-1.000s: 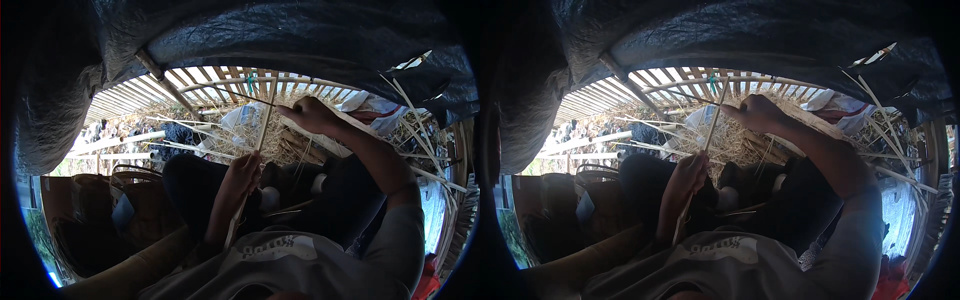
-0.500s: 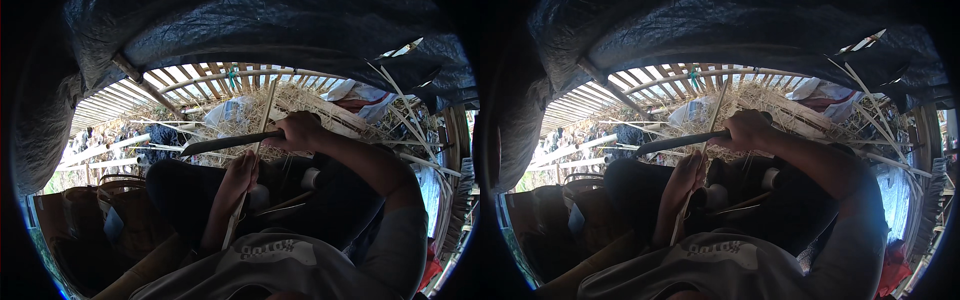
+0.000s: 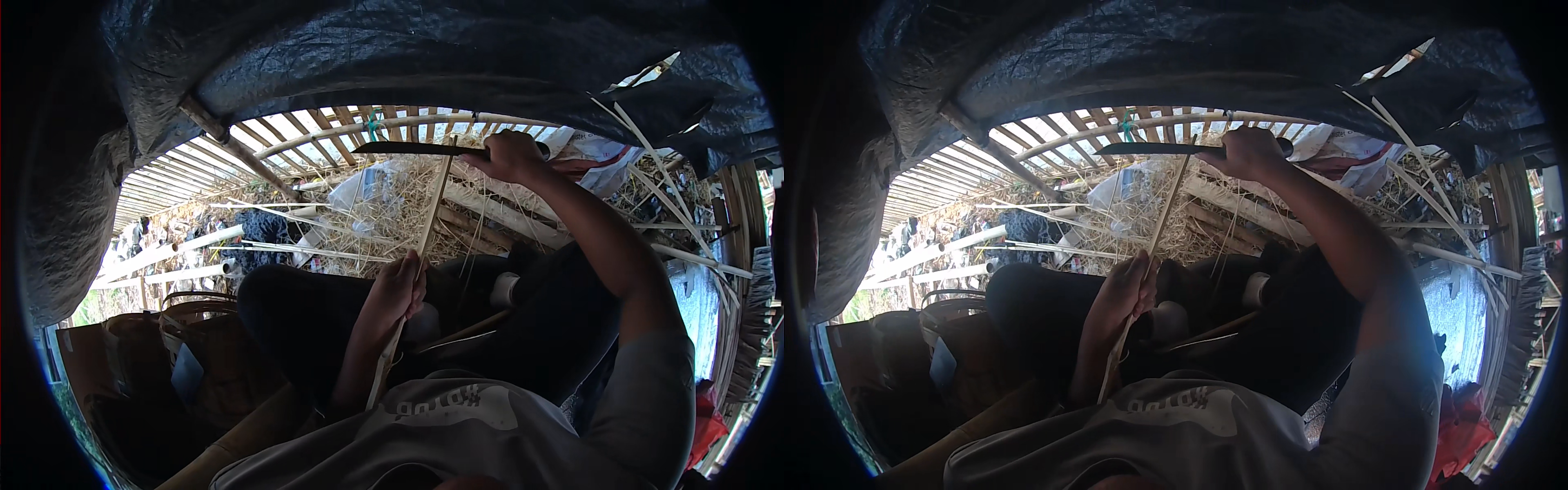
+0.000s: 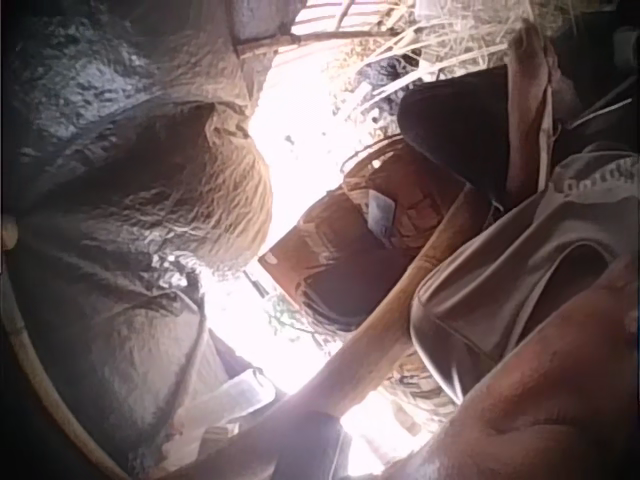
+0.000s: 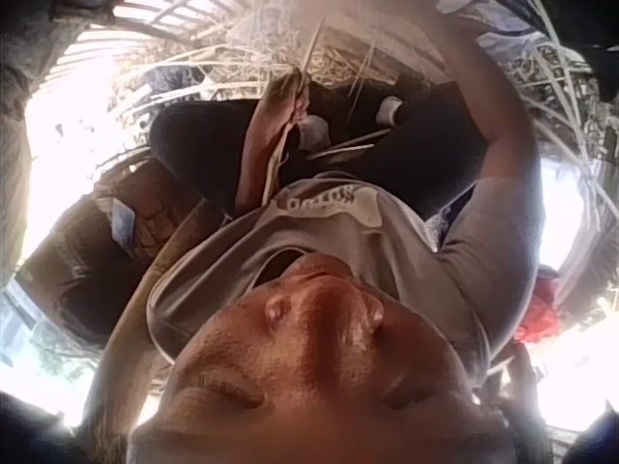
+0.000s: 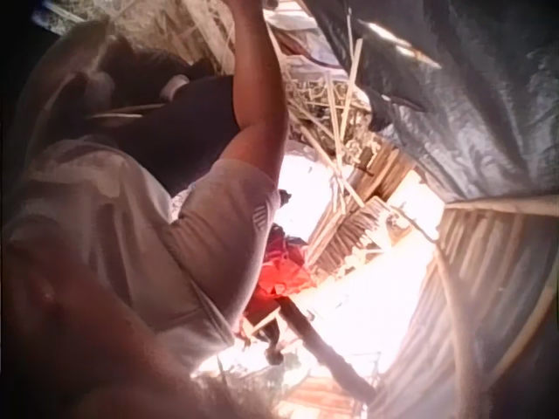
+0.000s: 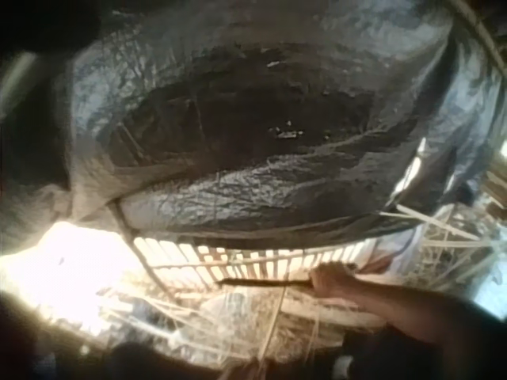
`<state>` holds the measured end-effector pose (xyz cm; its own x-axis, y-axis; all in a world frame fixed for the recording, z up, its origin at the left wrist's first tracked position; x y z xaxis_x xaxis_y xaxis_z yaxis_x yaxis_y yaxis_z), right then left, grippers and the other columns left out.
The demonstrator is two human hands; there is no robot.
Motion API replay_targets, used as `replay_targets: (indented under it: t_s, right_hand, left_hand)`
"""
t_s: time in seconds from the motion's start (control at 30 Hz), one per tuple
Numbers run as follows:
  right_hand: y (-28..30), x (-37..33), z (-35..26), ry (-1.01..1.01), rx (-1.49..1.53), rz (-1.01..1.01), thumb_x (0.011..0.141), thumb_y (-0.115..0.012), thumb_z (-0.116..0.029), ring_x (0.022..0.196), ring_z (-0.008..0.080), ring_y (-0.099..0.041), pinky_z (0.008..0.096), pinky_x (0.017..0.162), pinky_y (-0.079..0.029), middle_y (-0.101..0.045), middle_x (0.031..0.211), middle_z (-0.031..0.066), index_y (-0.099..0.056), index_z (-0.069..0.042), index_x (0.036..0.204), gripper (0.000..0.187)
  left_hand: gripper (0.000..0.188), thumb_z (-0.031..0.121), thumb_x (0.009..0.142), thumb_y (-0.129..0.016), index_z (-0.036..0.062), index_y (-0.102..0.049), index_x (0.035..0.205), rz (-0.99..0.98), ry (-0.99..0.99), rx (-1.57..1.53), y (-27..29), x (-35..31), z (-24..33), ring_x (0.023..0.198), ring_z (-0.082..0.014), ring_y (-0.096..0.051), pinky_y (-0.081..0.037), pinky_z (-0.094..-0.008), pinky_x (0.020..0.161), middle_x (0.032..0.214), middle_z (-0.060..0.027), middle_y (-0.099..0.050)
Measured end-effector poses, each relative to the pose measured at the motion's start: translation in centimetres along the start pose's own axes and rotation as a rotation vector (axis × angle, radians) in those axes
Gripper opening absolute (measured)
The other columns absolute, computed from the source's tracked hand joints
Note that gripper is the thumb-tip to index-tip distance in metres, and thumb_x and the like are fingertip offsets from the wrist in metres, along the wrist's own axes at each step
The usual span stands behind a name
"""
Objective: The person thins a bamboo strip by shaving its surface with a knife while holding it by hand.
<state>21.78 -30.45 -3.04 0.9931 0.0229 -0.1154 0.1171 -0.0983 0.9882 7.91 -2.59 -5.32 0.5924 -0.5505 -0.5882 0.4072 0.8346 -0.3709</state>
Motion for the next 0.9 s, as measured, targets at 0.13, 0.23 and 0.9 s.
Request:
replay_targets:
  t_s: [0.13,0.23,0.9]
  right_hand:
    - [2.2,0.3,5.6,-0.209,-0.082,0.168,0.089,-0.054,-0.064,0.087,0.0365,-0.07,0.0466,0.078,-0.056,-0.07,0.09,0.0205,-0.071,0.002,0.094,0.069]
    - [4.2,-1.1,9.0,-0.402,-0.025,0.088,0.091,-0.053,-0.062,0.101,0.0349,-0.069,0.0442,0.086,-0.054,-0.071,0.105,0.0188,-0.071,0.0,0.106,0.066]
    - [-0.5,-8.6,-10.1,0.268,0.27,-0.227,0.083,-0.059,-0.07,0.062,0.0309,-0.066,0.0436,0.062,-0.051,-0.062,0.059,0.0133,-0.068,-0.004,0.072,0.067]
  left_hand:
    - [0.041,0.039,0.108,-0.029,0.0063,-0.049,0.094,-0.055,-0.031,-0.064,-0.6,-1.6,0.8,0.037,-0.0069,-0.035,-0.03,-0.0233,0.035,0.053,0.0029,-0.039]
    - [0.041,0.039,0.108,-0.03,0.0073,-0.05,0.092,0.018,-0.068,-0.06,0.8,-1.4,0.8,0.035,-0.0066,-0.033,-0.028,-0.0235,0.032,0.052,0.0036,-0.038]
    - [0.047,0.036,0.107,-0.027,0.0051,-0.051,0.081,0.12,-0.074,0.274,1.3,1.2,-1.2,0.033,-0.0116,-0.038,-0.033,-0.0275,0.034,0.049,-0.0009,-0.042]
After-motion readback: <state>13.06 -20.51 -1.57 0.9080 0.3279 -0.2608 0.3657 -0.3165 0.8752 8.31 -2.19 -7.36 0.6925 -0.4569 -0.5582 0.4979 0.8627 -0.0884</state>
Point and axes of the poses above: each hand's wrist, its own x-axis towards the middle knuckle, its own y-axis out of the back of the hand, z = x × y, the point moved 6 cm from there along x, towards the middle knuckle
